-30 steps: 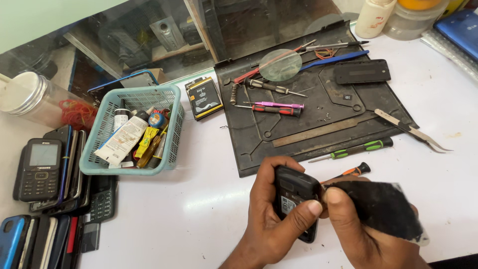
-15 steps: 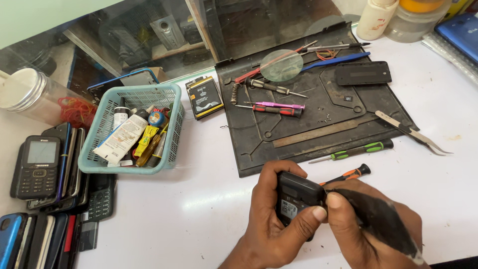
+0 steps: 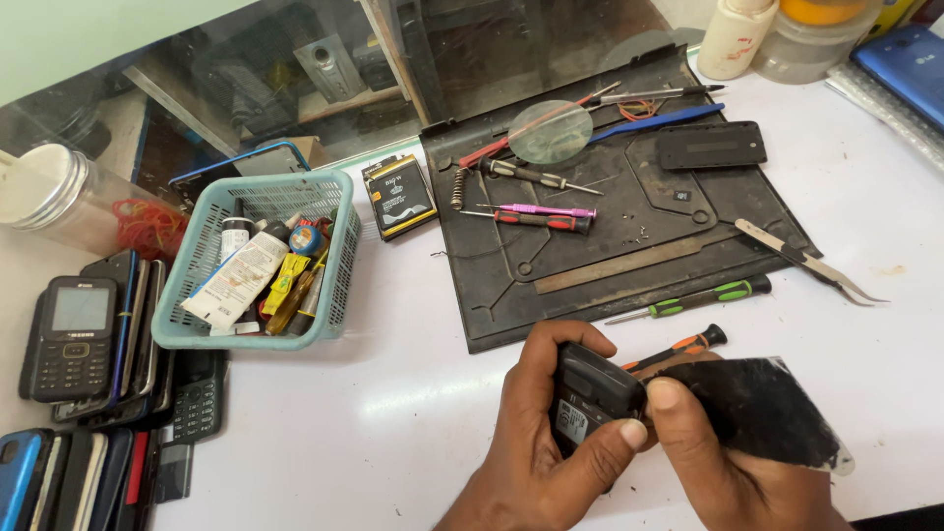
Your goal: The person disassembles a black mobile phone by removing the back cover and using a screwdriver and tweezers to remove screws and small components. The person then applies a black adhesive sheet to the back of the phone and presses it into place.
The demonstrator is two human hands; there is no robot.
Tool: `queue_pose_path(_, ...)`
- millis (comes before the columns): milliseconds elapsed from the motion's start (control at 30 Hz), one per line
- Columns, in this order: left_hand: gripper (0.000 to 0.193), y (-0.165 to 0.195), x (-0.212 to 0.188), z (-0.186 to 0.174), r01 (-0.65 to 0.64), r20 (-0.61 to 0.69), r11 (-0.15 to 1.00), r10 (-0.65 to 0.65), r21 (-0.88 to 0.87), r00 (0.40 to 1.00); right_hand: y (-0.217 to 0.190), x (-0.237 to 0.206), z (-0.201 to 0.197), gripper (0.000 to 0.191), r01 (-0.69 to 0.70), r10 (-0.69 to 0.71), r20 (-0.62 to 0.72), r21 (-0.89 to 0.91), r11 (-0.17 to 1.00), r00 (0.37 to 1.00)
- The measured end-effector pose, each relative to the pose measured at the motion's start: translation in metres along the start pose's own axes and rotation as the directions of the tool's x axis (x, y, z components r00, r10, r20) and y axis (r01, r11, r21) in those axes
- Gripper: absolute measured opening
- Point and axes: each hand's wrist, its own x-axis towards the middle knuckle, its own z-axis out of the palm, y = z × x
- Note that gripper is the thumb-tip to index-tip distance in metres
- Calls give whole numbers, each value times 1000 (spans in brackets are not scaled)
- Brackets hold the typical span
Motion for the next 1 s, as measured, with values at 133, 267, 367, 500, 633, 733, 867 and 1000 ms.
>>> queue_pose_path(133, 54, 4, 1, 1, -24, -8, 995, 25, 99, 1000, 3, -3, -1, 26, -73, 73, 1, -27, 997, 997)
queue_pose_path(267, 50, 5, 1, 1, -31, -18, 979, 35, 202, 999, 8, -3, -6, 29, -163, 163, 63, -16, 987, 985)
queue_pose_path(367, 43, 4, 4, 0, -75, 49, 981, 67, 181, 997, 11, -3, -9, 27, -310, 312, 100, -35, 950, 945)
queue_pose_path(500, 39, 1, 5, -3, -99, 83, 967, 81, 236, 993, 11, -1, -11, 27, -417, 428, 149, -99, 904, 892)
queue_pose_path(633, 39, -3, 7, -8, -208, 88, 913, 189, 350, 978, 5, 14, -14, 31, -321, 290, 302, 59, 945, 908)
queue_pose_path(733, 42, -8, 12, -6, -323, 92, 799, 323, 507, 942, 0, 31, -28, 30, -457, 416, 454, -22, 889, 788)
queue_pose_path(867, 42, -15, 14, 1, -185, 43, 781, 199, 597, 979, -3, 30, -39, 28, -314, 320, 486, -95, 945, 813)
queue_pose_path(1000, 43, -19, 15, 2, -185, 34, 741, 215, 645, 976, 4, 17, -32, 31, -143, 120, 417, 26, 989, 901)
